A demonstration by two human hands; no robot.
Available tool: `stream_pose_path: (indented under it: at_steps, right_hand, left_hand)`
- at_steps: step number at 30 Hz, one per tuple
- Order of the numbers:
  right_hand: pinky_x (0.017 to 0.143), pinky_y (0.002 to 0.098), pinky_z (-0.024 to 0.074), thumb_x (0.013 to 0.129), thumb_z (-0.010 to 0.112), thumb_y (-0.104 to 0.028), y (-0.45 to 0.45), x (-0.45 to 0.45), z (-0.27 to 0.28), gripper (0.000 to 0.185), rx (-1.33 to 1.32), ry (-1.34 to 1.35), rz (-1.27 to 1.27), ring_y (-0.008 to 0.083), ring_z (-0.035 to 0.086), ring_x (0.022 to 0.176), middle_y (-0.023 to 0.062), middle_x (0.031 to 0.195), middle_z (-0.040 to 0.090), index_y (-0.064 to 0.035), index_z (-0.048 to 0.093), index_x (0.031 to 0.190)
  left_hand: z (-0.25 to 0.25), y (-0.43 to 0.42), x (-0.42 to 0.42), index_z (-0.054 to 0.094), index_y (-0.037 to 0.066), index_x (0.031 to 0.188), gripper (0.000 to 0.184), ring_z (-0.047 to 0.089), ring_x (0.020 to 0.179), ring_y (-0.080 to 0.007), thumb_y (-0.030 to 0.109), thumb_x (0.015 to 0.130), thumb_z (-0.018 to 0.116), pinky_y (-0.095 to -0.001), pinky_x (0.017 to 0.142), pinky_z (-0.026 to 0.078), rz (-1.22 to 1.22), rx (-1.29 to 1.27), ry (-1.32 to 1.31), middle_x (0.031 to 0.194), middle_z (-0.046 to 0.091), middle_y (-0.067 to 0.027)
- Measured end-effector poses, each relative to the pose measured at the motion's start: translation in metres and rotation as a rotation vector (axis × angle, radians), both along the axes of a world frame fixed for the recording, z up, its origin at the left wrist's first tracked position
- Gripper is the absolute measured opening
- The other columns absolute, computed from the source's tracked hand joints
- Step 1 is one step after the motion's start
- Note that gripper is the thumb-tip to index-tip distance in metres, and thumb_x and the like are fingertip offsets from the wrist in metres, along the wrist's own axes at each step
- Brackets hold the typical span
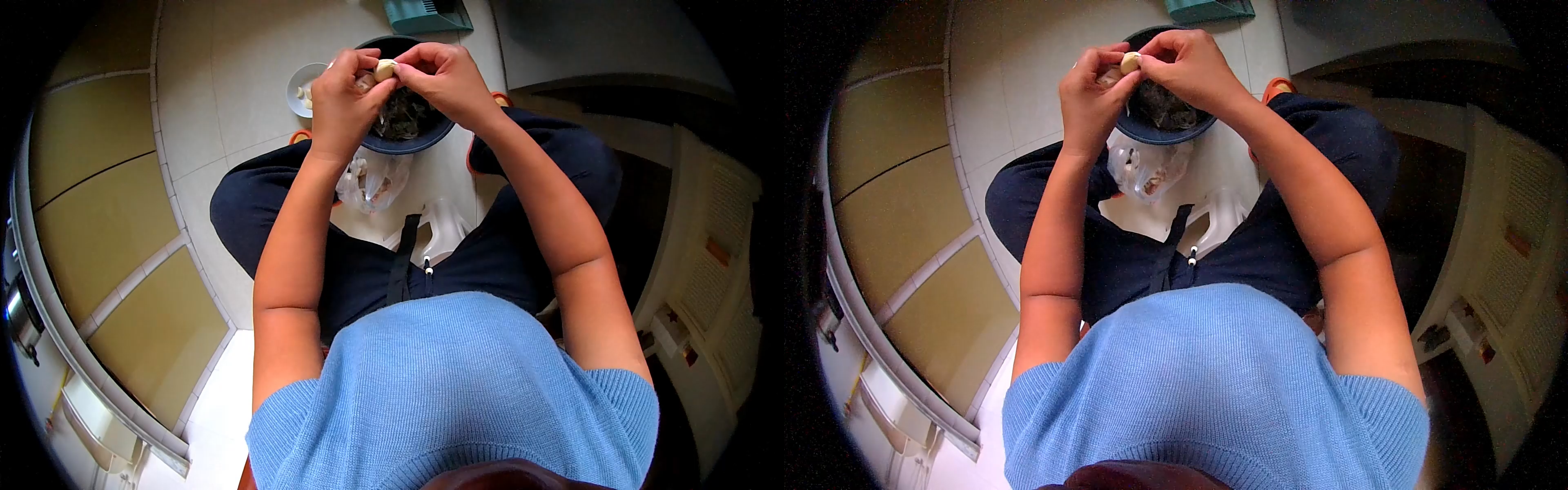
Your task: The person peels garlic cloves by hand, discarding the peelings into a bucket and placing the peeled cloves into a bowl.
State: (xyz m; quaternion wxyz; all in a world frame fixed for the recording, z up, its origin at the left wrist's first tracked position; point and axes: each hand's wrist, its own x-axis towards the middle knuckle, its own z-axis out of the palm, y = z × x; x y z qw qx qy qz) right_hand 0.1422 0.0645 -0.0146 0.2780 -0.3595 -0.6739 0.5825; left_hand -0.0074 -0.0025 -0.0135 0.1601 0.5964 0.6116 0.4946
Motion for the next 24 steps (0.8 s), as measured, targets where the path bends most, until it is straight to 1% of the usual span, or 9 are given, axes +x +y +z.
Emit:
stream_pose_path:
  at_steps: [1,4,5,7,9,14,16,19,24]
  right_hand:
    - [0.067,0.0179,0.0467,0.084,0.062,-0.012,0.000,0.001,-0.001,0.015,0.000,0.001,-0.001,0.0045,0.057,0.072,0.0002,0.080,0.064,0.0011,0.066,0.092]
    - [0.067,0.0177,0.0465,0.085,0.061,-0.012,0.002,0.001,-0.001,0.016,-0.033,0.019,0.000,0.0050,0.057,0.072,0.0006,0.080,0.064,0.0012,0.066,0.092]
    - [0.063,0.0194,0.0469,0.082,0.063,-0.015,0.003,0.002,-0.003,0.019,-0.029,0.047,-0.008,0.0063,0.057,0.068,0.0024,0.077,0.065,0.0015,0.067,0.090]
    - [0.058,0.0212,0.0472,0.079,0.065,-0.018,0.005,0.003,0.001,0.022,-0.023,0.075,-0.015,0.0076,0.058,0.065,0.0041,0.075,0.065,0.0019,0.067,0.088]
    - [0.056,0.0207,0.0483,0.080,0.063,-0.017,0.008,0.007,0.009,0.021,-0.262,0.073,0.034,0.0085,0.059,0.064,0.0052,0.077,0.065,0.0012,0.066,0.092]
    - [0.057,0.0215,0.0508,0.082,0.062,-0.015,0.006,0.005,0.012,0.022,-0.282,0.123,0.080,0.0099,0.059,0.065,0.0063,0.078,0.064,0.0026,0.064,0.094]
    - [0.057,0.0220,0.0514,0.082,0.062,-0.014,0.006,0.005,0.013,0.022,-0.308,0.119,0.087,0.0102,0.060,0.065,0.0067,0.078,0.064,0.0038,0.064,0.094]
    - [0.058,0.0218,0.0512,0.080,0.066,-0.016,0.008,0.006,0.008,0.024,-0.329,0.119,0.081,0.0101,0.059,0.065,0.0061,0.077,0.063,0.0042,0.064,0.092]
    - [0.054,0.0210,0.0471,0.077,0.069,-0.018,0.013,0.009,0.004,0.022,-0.461,-0.017,0.175,0.0085,0.056,0.062,0.0038,0.073,0.061,0.0011,0.063,0.086]
  left_hand:
    - [0.000,-0.001,0.001,0.057,0.001,0.084,0.026,0.064,0.074,-0.0268,0.009,0.068,0.075,-0.0312,0.066,0.050,-0.032,-0.065,-0.111,0.083,0.065,-0.0135]
    - [0.008,-0.003,0.001,0.057,0.001,0.085,0.026,0.064,0.073,-0.0264,0.010,0.069,0.075,-0.0306,0.065,0.050,-0.027,-0.112,-0.023,0.084,0.065,-0.0137]
    - [0.008,-0.003,0.001,0.057,0.001,0.085,0.026,0.064,0.073,-0.0264,0.010,0.069,0.075,-0.0306,0.065,0.050,-0.027,-0.113,-0.023,0.084,0.065,-0.0137]
    - [0.008,-0.003,-0.002,0.059,-0.001,0.091,0.020,0.063,0.082,-0.0124,0.004,0.075,0.071,-0.0249,0.073,0.050,-0.060,-0.154,0.000,0.092,0.067,-0.0100]
    - [0.007,-0.002,-0.005,0.060,-0.001,0.093,0.020,0.062,0.082,-0.0122,0.003,0.076,0.070,-0.0245,0.073,0.050,-0.092,-0.169,-0.011,0.091,0.067,-0.0092]
    - [0.008,-0.004,-0.004,0.062,0.000,0.096,0.020,0.062,0.081,-0.0119,0.002,0.077,0.068,-0.0237,0.074,0.049,-0.140,-0.244,-0.061,0.088,0.066,-0.0075]
    - [0.006,-0.004,-0.004,0.060,0.001,0.090,0.018,0.064,0.073,-0.0259,0.005,0.075,0.068,-0.0307,0.065,0.050,-0.145,-0.170,-0.049,0.081,0.064,-0.0143]
    - [0.007,-0.004,-0.004,0.060,0.001,0.092,0.019,0.064,0.073,-0.0263,0.005,0.075,0.068,-0.0313,0.064,0.050,-0.158,-0.150,0.047,0.080,0.064,-0.0142]
    - [0.003,-0.006,-0.003,0.059,0.001,0.092,0.020,0.064,0.073,-0.0261,0.004,0.074,0.068,-0.0312,0.064,0.050,-0.191,-0.189,0.049,0.081,0.064,-0.0142]
